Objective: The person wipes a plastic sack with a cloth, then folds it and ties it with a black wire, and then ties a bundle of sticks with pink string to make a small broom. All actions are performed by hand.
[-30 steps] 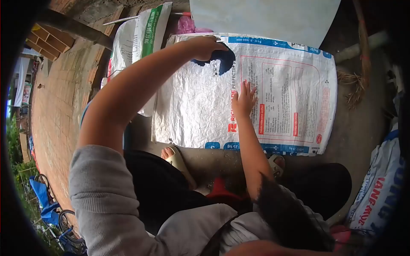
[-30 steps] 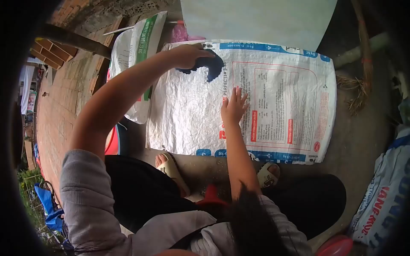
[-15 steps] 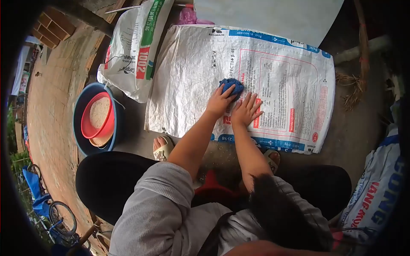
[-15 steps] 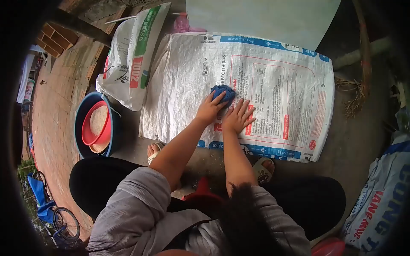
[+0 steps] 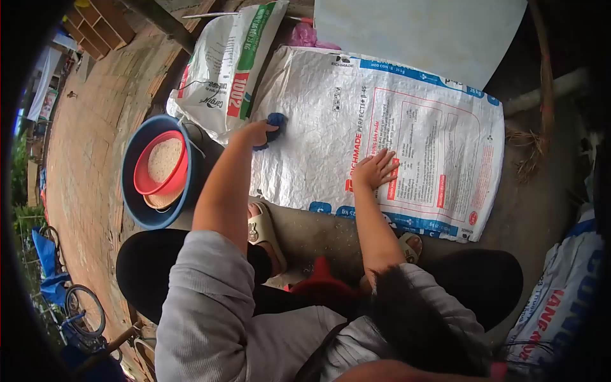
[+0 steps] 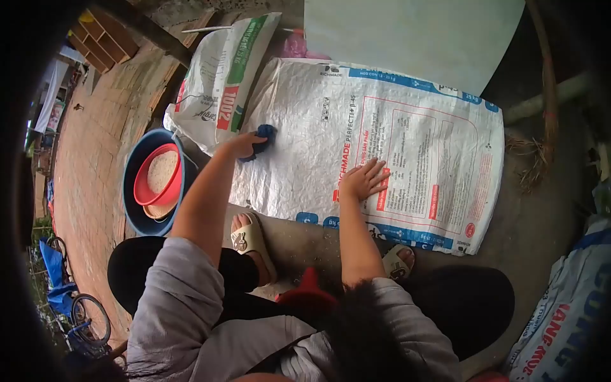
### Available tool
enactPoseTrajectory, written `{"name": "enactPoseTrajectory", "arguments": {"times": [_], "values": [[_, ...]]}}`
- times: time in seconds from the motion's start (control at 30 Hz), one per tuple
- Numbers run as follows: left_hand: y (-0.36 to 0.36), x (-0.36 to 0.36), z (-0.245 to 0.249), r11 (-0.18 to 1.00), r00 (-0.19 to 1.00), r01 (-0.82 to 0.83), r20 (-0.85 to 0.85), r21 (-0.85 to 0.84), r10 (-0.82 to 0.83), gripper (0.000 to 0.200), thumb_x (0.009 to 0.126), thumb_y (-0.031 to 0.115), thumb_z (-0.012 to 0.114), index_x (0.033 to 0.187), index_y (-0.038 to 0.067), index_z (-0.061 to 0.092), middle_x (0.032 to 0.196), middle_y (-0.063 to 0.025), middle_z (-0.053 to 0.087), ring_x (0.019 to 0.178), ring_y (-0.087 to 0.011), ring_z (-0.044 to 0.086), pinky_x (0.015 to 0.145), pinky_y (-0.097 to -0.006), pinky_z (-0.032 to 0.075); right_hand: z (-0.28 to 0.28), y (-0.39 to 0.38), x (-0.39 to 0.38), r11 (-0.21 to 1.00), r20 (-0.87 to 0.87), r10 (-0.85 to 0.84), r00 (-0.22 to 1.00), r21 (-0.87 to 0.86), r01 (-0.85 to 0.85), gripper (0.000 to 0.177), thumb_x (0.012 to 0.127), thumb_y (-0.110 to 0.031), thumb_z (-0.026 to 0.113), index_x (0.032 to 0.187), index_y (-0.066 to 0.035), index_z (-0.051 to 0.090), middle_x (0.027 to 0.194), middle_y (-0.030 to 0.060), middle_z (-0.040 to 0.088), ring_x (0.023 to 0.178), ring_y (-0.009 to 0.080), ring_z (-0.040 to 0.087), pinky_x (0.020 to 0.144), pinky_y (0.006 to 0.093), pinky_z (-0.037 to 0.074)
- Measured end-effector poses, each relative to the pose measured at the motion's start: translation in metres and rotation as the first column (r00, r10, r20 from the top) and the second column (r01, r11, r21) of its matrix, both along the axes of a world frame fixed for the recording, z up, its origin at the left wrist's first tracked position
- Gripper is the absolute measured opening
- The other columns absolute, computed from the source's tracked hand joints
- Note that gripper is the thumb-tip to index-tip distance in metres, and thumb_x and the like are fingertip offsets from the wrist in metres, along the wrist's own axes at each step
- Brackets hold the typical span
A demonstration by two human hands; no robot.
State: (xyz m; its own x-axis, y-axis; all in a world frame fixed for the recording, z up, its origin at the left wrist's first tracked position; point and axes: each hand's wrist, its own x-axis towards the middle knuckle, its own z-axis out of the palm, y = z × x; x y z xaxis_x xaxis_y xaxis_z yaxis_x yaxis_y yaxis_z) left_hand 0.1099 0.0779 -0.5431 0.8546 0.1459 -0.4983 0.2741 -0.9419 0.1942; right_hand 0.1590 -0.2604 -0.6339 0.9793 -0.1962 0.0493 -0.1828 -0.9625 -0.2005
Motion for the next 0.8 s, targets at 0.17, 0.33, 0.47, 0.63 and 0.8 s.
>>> {"name": "enactPoseTrajectory", "arguments": {"times": [0.17, 0.33, 0.47, 0.63, 0.8], "values": [[0.041, 0.031, 0.267, 0.941, 0.935, 0.207, -0.337, 0.268, -0.110, 0.061, 0.067, -0.006, 0.043, 0.120, 0.019, 0.060, 0.106, -0.0140, 0.065, 0.094, -0.0229, 0.063, 0.082, -0.0325, 0.048, 0.063, 0.085, 0.039, 0.796, -0.255, 0.306, 0.917, 0.596, -0.099, 0.056, 0.087, -0.034, 0.049, 0.132, -0.001, 0.043, 0.140, 0.0211, 0.037, 0.134, 0.0395, 0.025, 0.106, 0.0513, 0.022], [0.022, -0.091, 0.392, 0.931, 0.747, -0.059, 0.603, -0.361, 0.281, 0.059, 0.068, -0.005, 0.043, 0.125, 0.004, 0.053, 0.109, -0.0124, 0.062, 0.095, -0.0137, 0.060, 0.083, -0.0240, 0.047, 0.236, 0.205, -0.008, -0.305, 0.334, 0.652, 0.681, 0.937, -0.169, 0.050, 0.094, -0.036, 0.048, 0.129, -0.001, 0.048, 0.129, 0.0155, 0.051, 0.118, 0.0208, 0.049, 0.101, 0.0282, 0.033], [-0.048, -0.208, 0.374, 0.863, 0.246, -0.018, 0.834, -0.505, 0.494, 0.058, 0.070, -0.001, 0.046, 0.128, -0.005, 0.046, 0.126, -0.0109, 0.052, 0.112, -0.0176, 0.053, 0.096, -0.0280, 0.039, 0.361, 0.231, -0.066, -0.573, 0.561, 0.791, 0.245, 0.819, -0.024, 0.050, 0.095, -0.026, 0.048, 0.135, 0.002, 0.037, 0.137, 0.0188, 0.041, 0.129, 0.0233, 0.039, 0.104, 0.0301, 0.031], [-0.051, -0.273, 0.347, 0.674, -0.398, 0.108, 0.590, -0.731, 0.703, 0.053, 0.083, 0.023, 0.055, 0.126, -0.006, 0.044, 0.123, -0.0172, 0.052, 0.117, -0.0230, 0.049, 0.100, -0.0369, 0.038, 0.421, 0.266, -0.133, -0.699, 0.719, 0.681, -0.140, 0.695, 0.169, 0.063, 0.093, -0.032, 0.054, 0.140, 0.000, 0.027, 0.138, 0.0216, 0.038, 0.131, 0.0310, 0.035, 0.106, 0.0365, 0.029], [-0.043, -0.275, 0.329, 0.807, -0.518, -0.097, 0.722, -0.582, 0.458, 0.053, 0.088, 0.035, 0.056, 0.123, -0.004, 0.047, 0.120, -0.0144, 0.053, 0.111, -0.0201, 0.051, 0.097, -0.0335, 0.039, 0.446, 0.299, -0.176, -0.628, 0.713, 0.646, -0.273, 0.700, 0.341, 0.054, 0.094, -0.021, 0.054, 0.138, 0.000, 0.031, 0.120, 0.0114, 0.054, 0.111, 0.0154, 0.050, 0.096, 0.0278, 0.038]]}}
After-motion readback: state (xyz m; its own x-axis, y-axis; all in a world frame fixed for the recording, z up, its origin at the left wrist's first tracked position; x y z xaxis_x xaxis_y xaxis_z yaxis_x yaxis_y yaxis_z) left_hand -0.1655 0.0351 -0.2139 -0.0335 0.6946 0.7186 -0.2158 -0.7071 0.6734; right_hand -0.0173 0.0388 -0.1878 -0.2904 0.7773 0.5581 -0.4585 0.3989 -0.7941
